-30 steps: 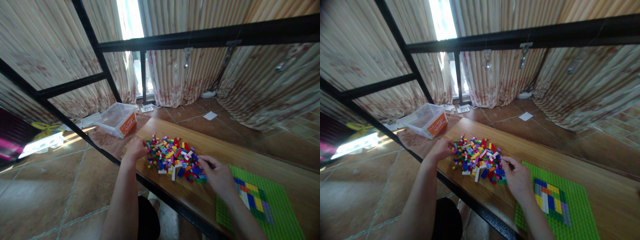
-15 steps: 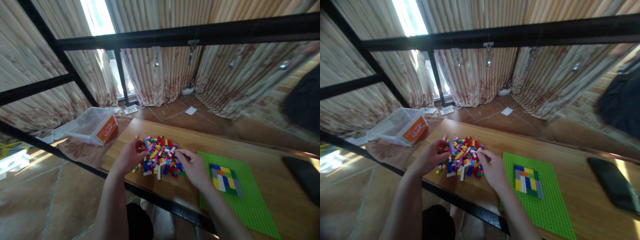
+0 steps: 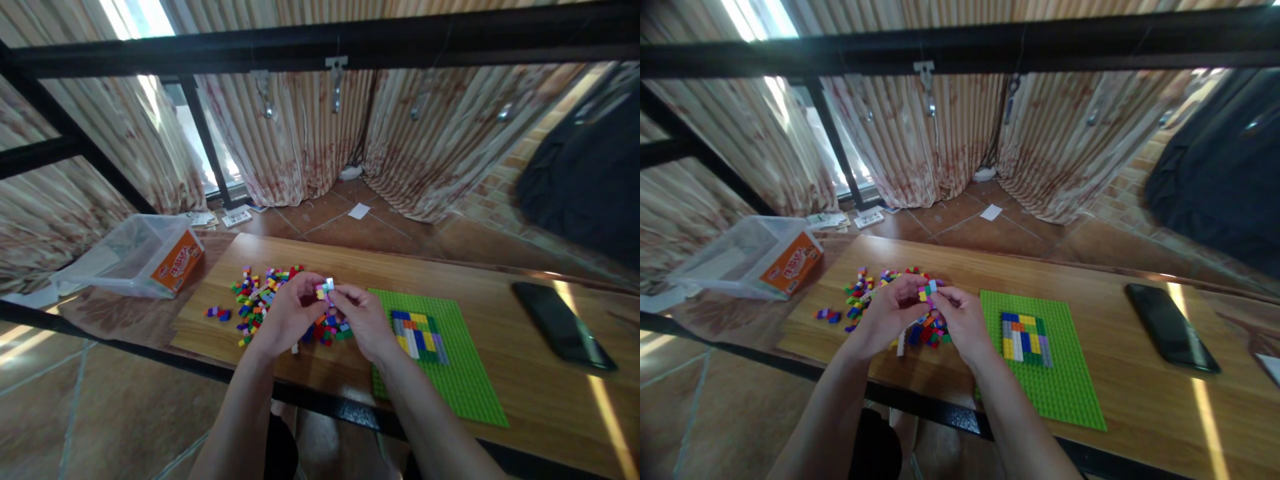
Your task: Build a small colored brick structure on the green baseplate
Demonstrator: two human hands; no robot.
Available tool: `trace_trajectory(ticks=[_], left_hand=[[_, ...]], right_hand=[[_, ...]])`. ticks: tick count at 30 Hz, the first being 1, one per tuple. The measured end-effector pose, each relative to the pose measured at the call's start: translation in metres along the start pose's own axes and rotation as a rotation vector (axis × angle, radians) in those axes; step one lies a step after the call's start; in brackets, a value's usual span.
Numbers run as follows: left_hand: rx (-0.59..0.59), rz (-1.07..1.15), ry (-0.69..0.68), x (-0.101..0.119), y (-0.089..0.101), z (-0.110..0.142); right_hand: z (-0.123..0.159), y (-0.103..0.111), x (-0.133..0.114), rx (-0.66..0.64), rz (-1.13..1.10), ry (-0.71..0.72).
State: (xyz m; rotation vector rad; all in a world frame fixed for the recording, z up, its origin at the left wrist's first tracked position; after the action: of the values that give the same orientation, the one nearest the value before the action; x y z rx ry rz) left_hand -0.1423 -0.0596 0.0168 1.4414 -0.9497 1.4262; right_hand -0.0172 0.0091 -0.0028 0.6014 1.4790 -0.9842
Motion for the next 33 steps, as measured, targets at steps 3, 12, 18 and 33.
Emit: trace_trajectory(ticks=[3, 12, 18, 33], left_hand=[[0.116, 0.035, 0.051, -0.004, -0.006, -0.002], [0.291, -0.073, -0.025, -0.023, -0.032, -0.009], [0.267, 0.096, 0.022, -0.024, -0.035, -0.012], [0.338, -0.036, 0.101, -0.035, -0.015, -0.027]], right_hand=[[0.001, -0.001, 0.002, 0.053, -0.077, -0.037], [0.002, -0.003, 0.006, 0.142, -0.273, -0.091], [0.002, -0.001, 0.008, 0.147, -0.346, -0.122], [-0.011, 0.020, 0.012, 0.216, 0.325, 0.117]])
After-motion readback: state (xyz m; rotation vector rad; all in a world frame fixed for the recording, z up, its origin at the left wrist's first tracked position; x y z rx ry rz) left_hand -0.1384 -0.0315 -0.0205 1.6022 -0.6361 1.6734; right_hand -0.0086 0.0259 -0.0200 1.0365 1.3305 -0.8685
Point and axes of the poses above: each hand's wrist, its own z-axis away from the middle knuckle, its own y-axis out of the back of the hand, x = y × z, the point moved 1 cm from there along -z, towards the middle knuckle, and after that the axes turned 5 degrees about y, right-handed, at the moved point
